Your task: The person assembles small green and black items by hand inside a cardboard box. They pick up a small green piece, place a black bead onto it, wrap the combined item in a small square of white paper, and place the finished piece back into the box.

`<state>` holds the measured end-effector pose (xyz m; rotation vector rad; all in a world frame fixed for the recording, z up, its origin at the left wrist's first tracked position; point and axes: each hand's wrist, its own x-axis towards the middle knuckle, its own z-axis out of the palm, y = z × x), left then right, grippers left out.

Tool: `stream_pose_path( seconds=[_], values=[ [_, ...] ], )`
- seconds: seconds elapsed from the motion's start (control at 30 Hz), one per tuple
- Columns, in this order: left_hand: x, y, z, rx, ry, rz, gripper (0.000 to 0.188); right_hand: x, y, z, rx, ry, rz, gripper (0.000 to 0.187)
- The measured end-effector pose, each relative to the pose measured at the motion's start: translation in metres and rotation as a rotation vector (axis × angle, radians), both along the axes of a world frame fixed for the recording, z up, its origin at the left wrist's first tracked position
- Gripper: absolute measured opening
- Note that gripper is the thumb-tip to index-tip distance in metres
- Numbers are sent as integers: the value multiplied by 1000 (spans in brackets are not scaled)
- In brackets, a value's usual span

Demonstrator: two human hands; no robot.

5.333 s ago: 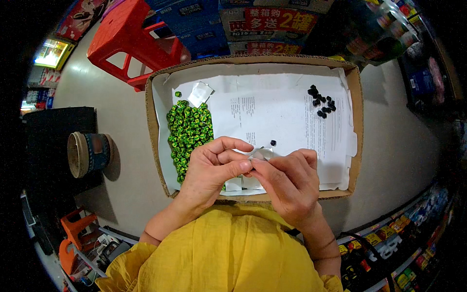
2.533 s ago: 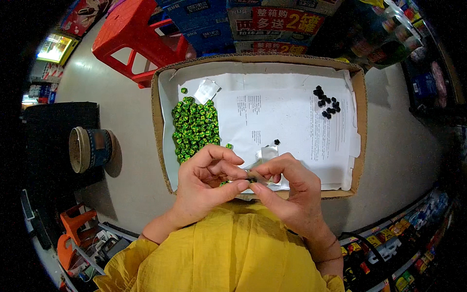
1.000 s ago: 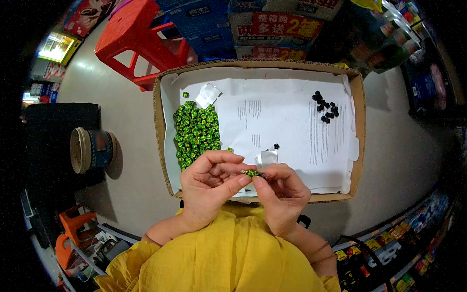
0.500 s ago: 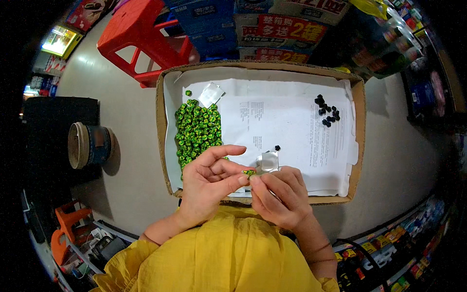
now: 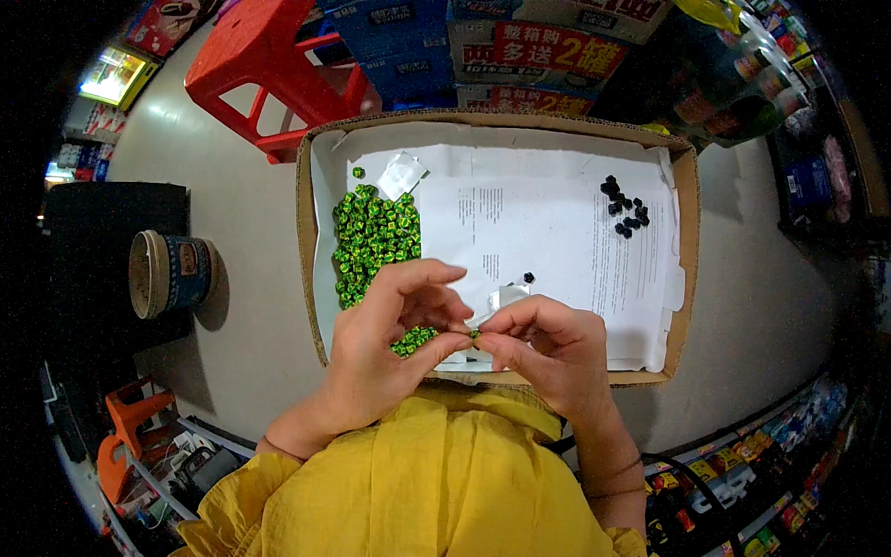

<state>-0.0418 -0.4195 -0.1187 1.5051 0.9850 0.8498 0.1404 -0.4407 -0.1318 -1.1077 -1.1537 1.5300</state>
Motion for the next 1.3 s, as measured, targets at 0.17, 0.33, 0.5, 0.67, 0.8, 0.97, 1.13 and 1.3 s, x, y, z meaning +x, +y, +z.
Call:
stream_pose_path(
  seconds=[0.17,0.33,0.5,0.67,0.8,0.97,1.13,1.3],
  values=[
    [-6,10,8,153,57,-121,51,5,0,-2,-26,54,108,10],
    [-1,1,-8,-180,-288,-55,59,-12,-12,-9,-37,178,-171,8],
    [8,-14,-24,-353,-389,75,35,-30,-18,-11,-50,231,-323,9],
    [6,-18,-19,-418,-489,116,19,-28,-23,-12,-54,334,-293,8],
    [6,-20,-20,-338,-470,127,12,-26,-28,-16,-3,313,-257,9],
    [3,-15,-15,-103,-272,97,11,-20,-22,-9,78,247,-211,15],
    [1,-16,-13,-11,-218,88,14,-14,-18,-9,252,155,-136,19],
    [0,-20,-12,-39,-272,55,15,-10,-14,-1,280,130,-72,19]
  ],
)
